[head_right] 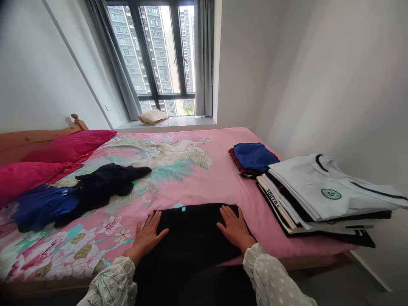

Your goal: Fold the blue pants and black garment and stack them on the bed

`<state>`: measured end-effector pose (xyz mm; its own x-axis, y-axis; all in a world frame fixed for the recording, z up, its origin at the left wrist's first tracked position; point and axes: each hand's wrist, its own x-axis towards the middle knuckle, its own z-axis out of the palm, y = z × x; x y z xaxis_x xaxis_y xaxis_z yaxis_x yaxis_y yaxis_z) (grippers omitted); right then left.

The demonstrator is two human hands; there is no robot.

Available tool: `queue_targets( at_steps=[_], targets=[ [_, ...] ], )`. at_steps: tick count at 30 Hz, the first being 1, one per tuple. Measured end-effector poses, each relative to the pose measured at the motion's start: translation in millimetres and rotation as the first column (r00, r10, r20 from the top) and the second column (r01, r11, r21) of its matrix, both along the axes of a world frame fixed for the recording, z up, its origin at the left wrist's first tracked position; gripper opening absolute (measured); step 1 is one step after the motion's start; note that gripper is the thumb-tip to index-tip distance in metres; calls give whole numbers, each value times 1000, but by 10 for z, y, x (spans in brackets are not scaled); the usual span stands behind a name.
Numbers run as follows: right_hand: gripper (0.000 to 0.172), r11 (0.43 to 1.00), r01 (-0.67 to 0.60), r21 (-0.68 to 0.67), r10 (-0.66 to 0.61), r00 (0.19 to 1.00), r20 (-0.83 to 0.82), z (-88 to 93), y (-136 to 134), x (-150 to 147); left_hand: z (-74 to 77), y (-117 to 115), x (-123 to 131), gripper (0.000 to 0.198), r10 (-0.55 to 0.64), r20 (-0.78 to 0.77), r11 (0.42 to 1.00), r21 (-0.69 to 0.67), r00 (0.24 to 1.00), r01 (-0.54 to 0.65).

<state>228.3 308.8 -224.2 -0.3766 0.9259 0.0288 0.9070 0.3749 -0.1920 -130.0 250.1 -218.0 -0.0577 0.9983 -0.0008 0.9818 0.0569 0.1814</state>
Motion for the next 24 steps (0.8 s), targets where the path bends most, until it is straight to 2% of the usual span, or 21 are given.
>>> queue_targets(
  at_steps=[3, 6, 8, 12, 14, 16, 19, 22, 24],
  targets=[
    [62, 999, -2, 35, 2, 1000, -3, -142, 50, 90, 5, 49, -169, 77, 45, 61, 999, -29, 997, -44],
    [61, 998, -12, 69, 13, 1000, -15, -185, 23, 64, 103, 79, -114, 68, 101, 170, 993, 48, 980, -110],
    [60, 996, -15, 84, 17, 1000, -18, -190, 9, 45, 205, 102, 25, 57, 101, 210, 985, 114, 972, -127],
    [59, 995, -7, 101, 10, 1000, -26, -188, 7, 50, 375, 168, 447, 32, -38, 257, 990, 144, 966, 0],
    [59, 994, -5, 106, 9, 1000, -29, -178, 5, 55, 408, 216, 667, 33, -23, 300, 992, 123, 954, -15],
    [59, 993, -6, 118, 10, 999, -31, -165, -2, 52, 411, 275, 849, 38, 56, 357, 992, 85, 932, -92],
    [58, 992, -4, 126, 8, 999, -33, -153, -13, 41, 400, 370, 1023, 33, 149, 473, 984, 21, 868, -179],
    [59, 994, 0, 113, 5, 999, -41, -157, -16, 43, 396, 453, 1099, 26, 162, 622, 983, -29, 766, -184],
    [59, 994, 2, 106, 3, 999, -48, -167, -12, 50, 393, 497, 1116, 29, 185, 715, 981, -98, 674, -166]
  ],
)
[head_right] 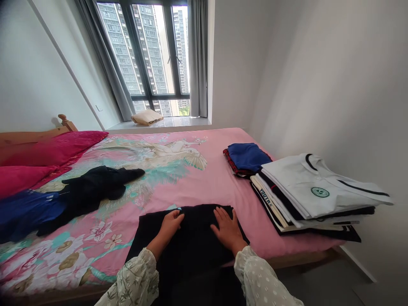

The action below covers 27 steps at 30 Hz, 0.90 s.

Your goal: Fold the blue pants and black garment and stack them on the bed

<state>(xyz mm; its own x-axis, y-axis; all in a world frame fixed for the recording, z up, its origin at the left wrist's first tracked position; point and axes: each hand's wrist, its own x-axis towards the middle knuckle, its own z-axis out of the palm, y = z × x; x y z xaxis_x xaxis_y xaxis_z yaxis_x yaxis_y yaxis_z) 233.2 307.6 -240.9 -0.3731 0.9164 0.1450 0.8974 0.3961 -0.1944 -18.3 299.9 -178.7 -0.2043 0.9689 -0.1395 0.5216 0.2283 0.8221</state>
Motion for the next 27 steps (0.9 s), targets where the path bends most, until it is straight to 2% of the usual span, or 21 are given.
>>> queue_targets(
  at_steps=[5, 9, 14, 17, 19, 22, 24, 27],
  targets=[
    [59, 1000, 9, 5, -9, 1000, -7, -17, 7, 0, -36, 55, 11, 37, 1, 283, 993, -112, 959, 32],
    [59, 1000, 6, 7, -6, 1000, -13, -9, 4, -12, -113, 10, 22, 34, -6, 409, 997, -73, 912, 39],
    [55, 999, -1, 49, 3, 999, -46, 11, -5, 4, -276, -192, -10, 33, -22, 482, 1000, 26, 876, 11],
    [47, 989, 52, 140, -34, 991, -128, 114, -84, -96, -344, -332, -21, 38, -37, 466, 996, 94, 884, -8],
    [41, 972, 71, 222, -22, 976, -217, 232, -189, -278, -346, -393, -10, 41, -64, 434, 992, 129, 899, 9],
    [45, 954, -77, 289, 171, 933, -317, 391, -353, -700, -286, -440, 18, 46, -137, 366, 980, 183, 921, 74],
    [52, 945, -174, 277, 271, 891, -364, 430, -400, -997, -230, -470, 21, 42, -180, 289, 967, 226, 940, 116],
    [51, 978, -127, 164, 194, 841, -504, 385, -340, -1315, -170, -549, -35, 31, -182, 113, 946, 290, 977, 143]
  ],
)
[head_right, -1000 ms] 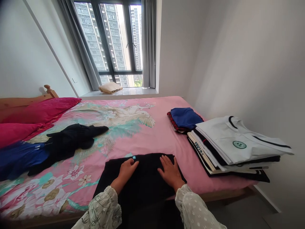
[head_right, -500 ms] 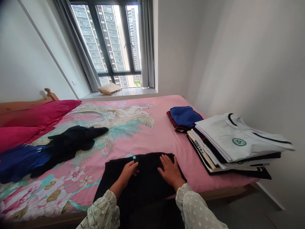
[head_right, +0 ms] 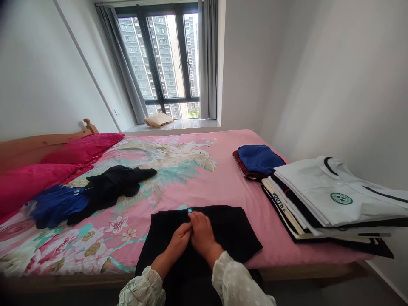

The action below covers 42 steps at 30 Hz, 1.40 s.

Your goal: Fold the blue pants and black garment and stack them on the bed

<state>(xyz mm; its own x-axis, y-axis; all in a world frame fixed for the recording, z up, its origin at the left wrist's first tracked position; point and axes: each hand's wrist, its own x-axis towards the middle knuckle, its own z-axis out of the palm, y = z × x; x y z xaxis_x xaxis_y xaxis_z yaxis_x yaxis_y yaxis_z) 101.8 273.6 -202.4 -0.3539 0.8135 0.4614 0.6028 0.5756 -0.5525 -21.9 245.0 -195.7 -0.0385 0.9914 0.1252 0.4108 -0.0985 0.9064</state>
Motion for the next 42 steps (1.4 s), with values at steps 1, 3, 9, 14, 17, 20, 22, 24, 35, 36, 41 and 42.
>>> queue_targets(
  at_steps=[1, 3, 9, 14, 17, 20, 22, 24, 35, 36, 41, 42],
  targets=[
    [47, 998, 26, -51, -28, 999, -40, -27, 43, -60, 8, -32, -39, 28, 37, -60, 999, 31, 998, -35],
    [40, 990, 68, -122, -79, 993, -88, -72, 136, -120, 8, -89, -140, 28, 167, -164, 984, 93, 972, -153],
    [27, 969, 140, -205, -179, 967, -182, -81, 277, -74, -45, -118, -443, 48, 365, -453, 926, 272, 814, -264],
    [28, 955, 161, -248, -222, 944, -245, -39, 225, 51, 3, -127, -454, 25, 373, -659, 873, 488, 654, -6],
    [24, 958, 151, -245, -213, 945, -248, -8, 147, 112, 45, -242, -356, 22, 352, -641, 836, 543, 682, 80],
    [26, 965, 124, -229, -175, 961, -217, 22, 74, 115, 40, -422, -236, 25, 246, -675, 866, 476, 696, 155],
    [18, 966, 110, -233, -159, 965, -208, 22, 43, 98, 1, -533, -162, 29, 155, -729, 917, 358, 666, 178],
    [20, 962, 110, -251, -170, 959, -228, -4, 34, 91, -64, -609, -104, 32, 99, -765, 957, 249, 637, 151],
    [36, 852, 210, -480, -443, 777, -447, -310, 224, 357, -144, -774, -48, 25, 27, -707, 986, 136, 707, 98],
    [35, 853, 187, -486, -434, 771, -465, -316, 202, 359, -109, -763, -48, 25, 35, -676, 990, 123, 736, 66],
    [35, 864, 52, -502, -362, 755, -546, -314, 79, 390, 48, -576, -19, 23, 91, -613, 993, 113, 785, -27],
    [36, 863, 30, -504, -352, 751, -559, -313, 68, 403, 70, -531, -7, 27, 88, -629, 993, 113, 772, -22]
  ],
)
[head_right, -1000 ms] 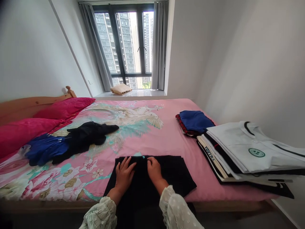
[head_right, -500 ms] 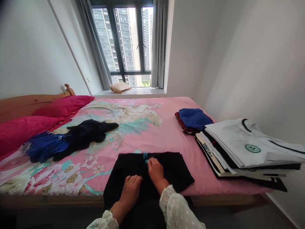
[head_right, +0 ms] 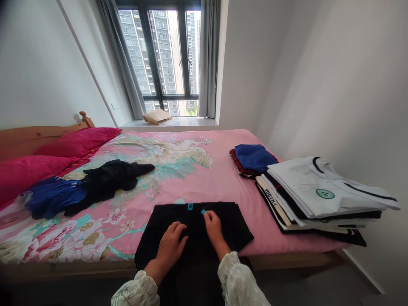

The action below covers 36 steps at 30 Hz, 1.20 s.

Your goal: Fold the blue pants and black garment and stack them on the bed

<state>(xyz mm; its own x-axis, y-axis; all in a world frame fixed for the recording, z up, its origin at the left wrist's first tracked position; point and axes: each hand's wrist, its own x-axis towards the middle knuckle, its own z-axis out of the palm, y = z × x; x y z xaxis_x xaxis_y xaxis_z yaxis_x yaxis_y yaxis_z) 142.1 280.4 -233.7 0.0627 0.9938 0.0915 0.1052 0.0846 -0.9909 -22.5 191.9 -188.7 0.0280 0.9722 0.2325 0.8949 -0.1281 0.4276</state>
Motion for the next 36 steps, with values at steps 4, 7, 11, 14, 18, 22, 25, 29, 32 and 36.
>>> queue_targets(
  at_steps=[4, 7, 11, 14, 18, 22, 25, 29, 32, 36],
  targets=[
    [38, 999, -38, -10, 37, 998, -52, 0, -2, 41, 62, 122, 66, 58, 30, -88, 990, -137, 996, -42],
    [38, 999, -49, -8, 48, 996, -69, 4, 2, 46, 127, 168, 127, 61, -16, -138, 986, -168, 990, -7],
    [36, 999, -53, 9, 54, 996, -73, 25, -6, 48, 308, 292, 181, 71, -351, -272, 932, -199, 896, 304],
    [34, 999, -49, 15, 50, 996, -67, 45, -13, 55, 466, 426, 130, 43, -444, -299, 888, -274, 845, 370],
    [30, 999, -44, 32, 46, 997, -56, 47, -22, 44, 586, 519, -1, 8, -542, -287, 816, -405, 790, 413],
    [28, 998, -39, 59, 43, 998, -54, 23, -45, 20, 580, 513, 9, 14, -515, -287, 804, -488, 808, 340],
    [28, 997, -33, 64, 37, 998, -60, 26, -65, 24, 542, 522, 98, 18, -478, -257, 795, -533, 840, 290],
    [29, 998, -31, 55, 35, 996, -81, 63, -81, 48, 562, 623, 109, 22, -449, -147, 732, -627, 881, 269],
    [31, 999, -18, 35, 22, 993, -113, 71, -68, 58, 642, 795, -5, 23, -418, -71, 730, -619, 906, 289],
    [33, 1000, 28, 3, -27, 981, -190, 52, -26, 66, 728, 965, -131, 29, -389, -5, 763, -562, 921, 319]
  ],
)
